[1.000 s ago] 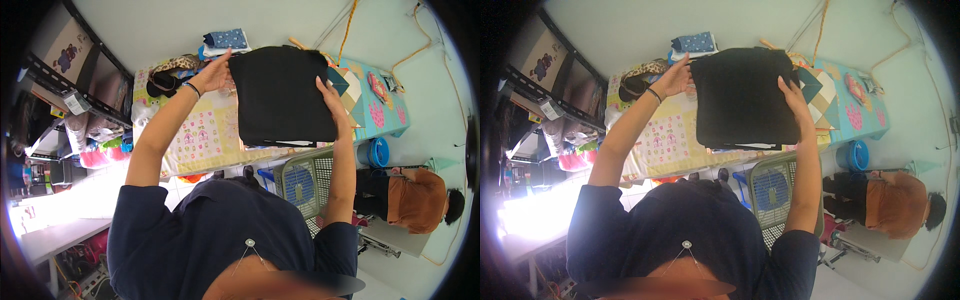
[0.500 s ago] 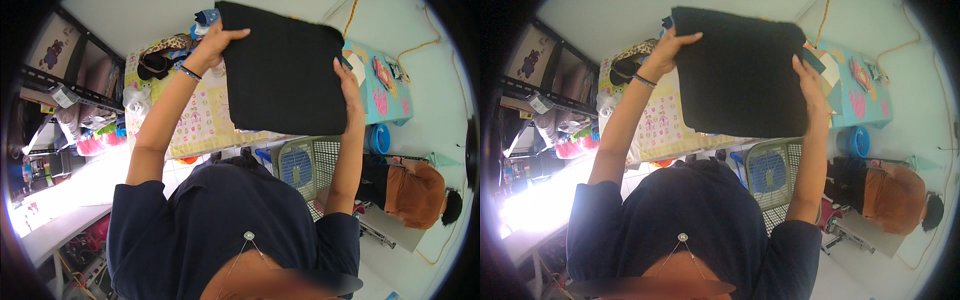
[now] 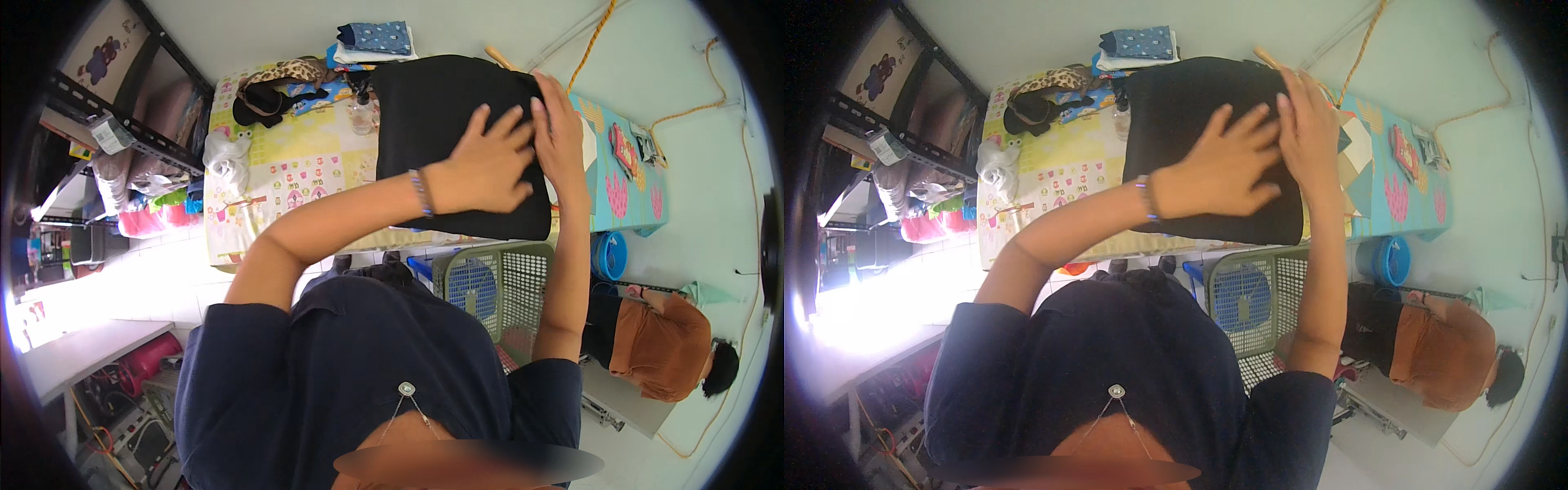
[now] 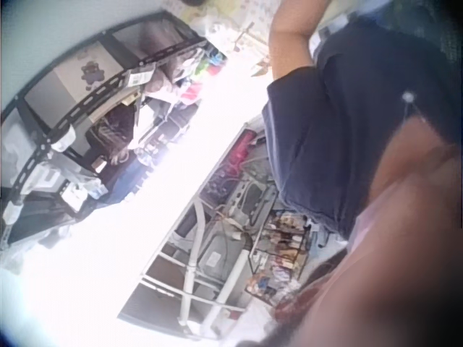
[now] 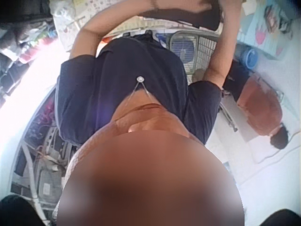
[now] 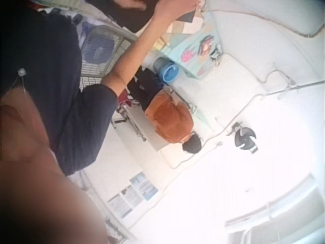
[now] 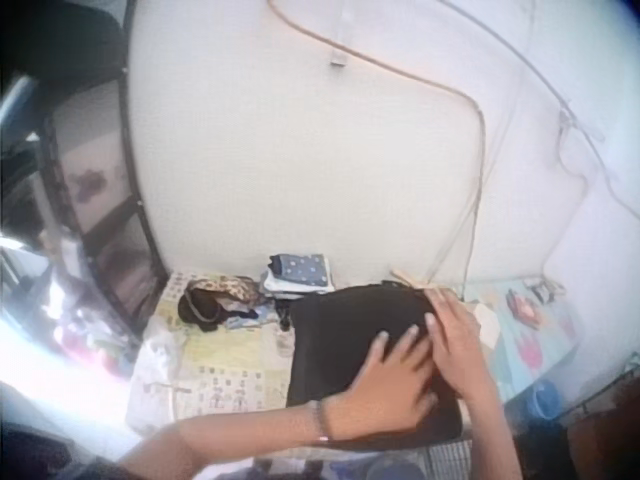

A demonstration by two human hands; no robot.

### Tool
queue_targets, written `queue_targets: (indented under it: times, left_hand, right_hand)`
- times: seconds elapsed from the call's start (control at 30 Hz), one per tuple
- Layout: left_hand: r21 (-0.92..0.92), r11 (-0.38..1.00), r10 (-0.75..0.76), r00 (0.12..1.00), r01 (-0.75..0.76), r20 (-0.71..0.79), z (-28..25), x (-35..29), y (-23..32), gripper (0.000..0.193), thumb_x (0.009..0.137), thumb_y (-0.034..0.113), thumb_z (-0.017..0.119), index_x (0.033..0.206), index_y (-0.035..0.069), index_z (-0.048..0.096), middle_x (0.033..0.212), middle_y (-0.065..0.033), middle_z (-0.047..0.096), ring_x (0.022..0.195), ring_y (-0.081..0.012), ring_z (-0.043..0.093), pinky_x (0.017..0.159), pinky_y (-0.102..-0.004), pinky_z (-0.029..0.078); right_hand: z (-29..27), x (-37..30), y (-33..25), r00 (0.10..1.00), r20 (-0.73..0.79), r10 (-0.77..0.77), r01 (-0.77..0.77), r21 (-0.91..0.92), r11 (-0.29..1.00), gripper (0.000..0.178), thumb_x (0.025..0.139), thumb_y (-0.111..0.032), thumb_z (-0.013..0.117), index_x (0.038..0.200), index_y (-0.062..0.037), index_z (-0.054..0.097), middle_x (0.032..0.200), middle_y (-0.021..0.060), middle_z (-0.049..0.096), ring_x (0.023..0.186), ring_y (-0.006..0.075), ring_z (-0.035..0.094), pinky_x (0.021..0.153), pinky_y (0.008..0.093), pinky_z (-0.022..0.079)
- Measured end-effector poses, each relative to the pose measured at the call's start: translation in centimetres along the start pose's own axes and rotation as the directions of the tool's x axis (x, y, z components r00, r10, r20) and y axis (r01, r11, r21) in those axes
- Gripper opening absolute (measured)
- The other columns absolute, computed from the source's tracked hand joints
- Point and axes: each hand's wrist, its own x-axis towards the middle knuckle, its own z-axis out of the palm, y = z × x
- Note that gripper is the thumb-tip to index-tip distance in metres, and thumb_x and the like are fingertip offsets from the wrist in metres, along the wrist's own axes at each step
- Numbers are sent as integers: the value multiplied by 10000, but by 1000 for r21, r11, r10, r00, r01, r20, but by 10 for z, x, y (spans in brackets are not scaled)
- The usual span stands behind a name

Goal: The person folds several garments on a table, sprays them with a handheld bottle, and stacks them. They then place the folded clothes into a clear plastic bag and seal it. A second person is visible nearby but not involved in the task.

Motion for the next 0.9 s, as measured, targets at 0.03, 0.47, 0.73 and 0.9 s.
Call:
queue_targets:
  times: [0.03,0.47,0.73,0.9]
  left_hand:
    - [-45,999,30,996,-26,88,7,3,6,612,831,450,629,1321,87,575,1451,-161,439,1414,-377,284,1086,-707,181]
    - [48,998,13,886,-39,463,78,-5,20,681,871,549,503,1415,141,522,1586,-143,276,1508,-315,99,1105,-730,-54]
    - [35,999,16,885,-36,465,76,-5,27,709,882,526,509,1466,131,445,1586,-130,270,1509,-309,94,1116,-725,-40]
    - [95,994,15,935,-52,355,60,-8,36,719,859,519,549,1454,126,455,1567,-124,305,1498,-305,144,1126,-720,-6]
  right_hand:
    - [6,11,1,982,-39,-184,182,-69,981,444,1037,-334,417,1454,-188,450,1457,165,471,1335,391,442,1086,588,291]
    - [66,21,27,963,216,161,-125,-171,977,589,1015,-533,366,1476,-171,426,1595,171,244,1485,410,136,1154,623,70]
    - [100,140,-27,805,593,-22,-155,246,957,597,864,-550,644,1081,4,693,987,172,698,1033,318,644,904,380,485]
    - [107,164,-27,747,629,-216,-215,536,816,424,862,-399,708,1059,-25,684,830,68,660,797,185,560,766,353,446]
